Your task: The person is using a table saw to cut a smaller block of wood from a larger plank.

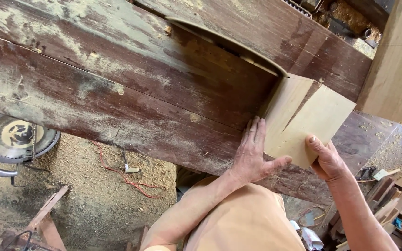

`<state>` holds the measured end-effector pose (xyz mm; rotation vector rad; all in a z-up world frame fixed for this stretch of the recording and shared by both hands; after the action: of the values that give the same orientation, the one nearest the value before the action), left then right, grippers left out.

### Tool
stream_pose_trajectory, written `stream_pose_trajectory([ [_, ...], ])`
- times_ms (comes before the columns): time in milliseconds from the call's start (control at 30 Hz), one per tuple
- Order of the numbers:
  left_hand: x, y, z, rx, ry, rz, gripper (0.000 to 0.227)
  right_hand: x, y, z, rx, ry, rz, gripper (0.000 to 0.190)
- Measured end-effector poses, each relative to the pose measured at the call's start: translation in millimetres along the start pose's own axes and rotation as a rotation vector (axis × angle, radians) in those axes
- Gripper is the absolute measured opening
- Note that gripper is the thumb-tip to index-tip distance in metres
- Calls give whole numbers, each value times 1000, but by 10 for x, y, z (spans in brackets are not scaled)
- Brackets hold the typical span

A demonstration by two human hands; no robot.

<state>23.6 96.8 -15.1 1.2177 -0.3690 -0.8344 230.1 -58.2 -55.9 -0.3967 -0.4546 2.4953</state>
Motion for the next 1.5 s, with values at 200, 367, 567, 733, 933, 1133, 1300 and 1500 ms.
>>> stream_pose_trajectory([
  [200, -71, -3, 21, 10, 9, 78, 116, 174, -90, 72, -119, -12, -88, 57],
  [367, -33, 51, 26, 41, 24, 254, 105, 345, -335, 232, -230, -14, -258, 39],
  [567, 311, 124, 211, 16, 252, 251, 97, 246, -494, 291, -204, -238, -330, 56],
  [733, 569, 1043, 313, 111, 409, -639, 105, 38, -473, 206, -255, -428, -222, 95],
  [933, 1091, 1493, 1, -50, 514, -974, 128, -68, -613, 223, -162, -468, -200, 119],
  [1133, 1196, 1379, -69, 25, 735, -1141, 96, -258, -846, 372, -211, -531, 24, 108],
  [1300, 1303, 1425, -164, -89, 804, -1145, 82, -287, -796, 161, -171, -583, 97, 102],
  [1500, 1316, 1140, -237, -197, 920, -1176, 83, -410, -1047, 233, -82, -704, 161, 119],
])
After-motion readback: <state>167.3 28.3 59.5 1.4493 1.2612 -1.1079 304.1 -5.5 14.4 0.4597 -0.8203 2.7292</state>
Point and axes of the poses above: each hand's wrist, its own z-axis away from the middle knuckle, its own x-axis out of the palm, y = z × x, the point moved 8 cm from there along -z, towards the middle knuckle
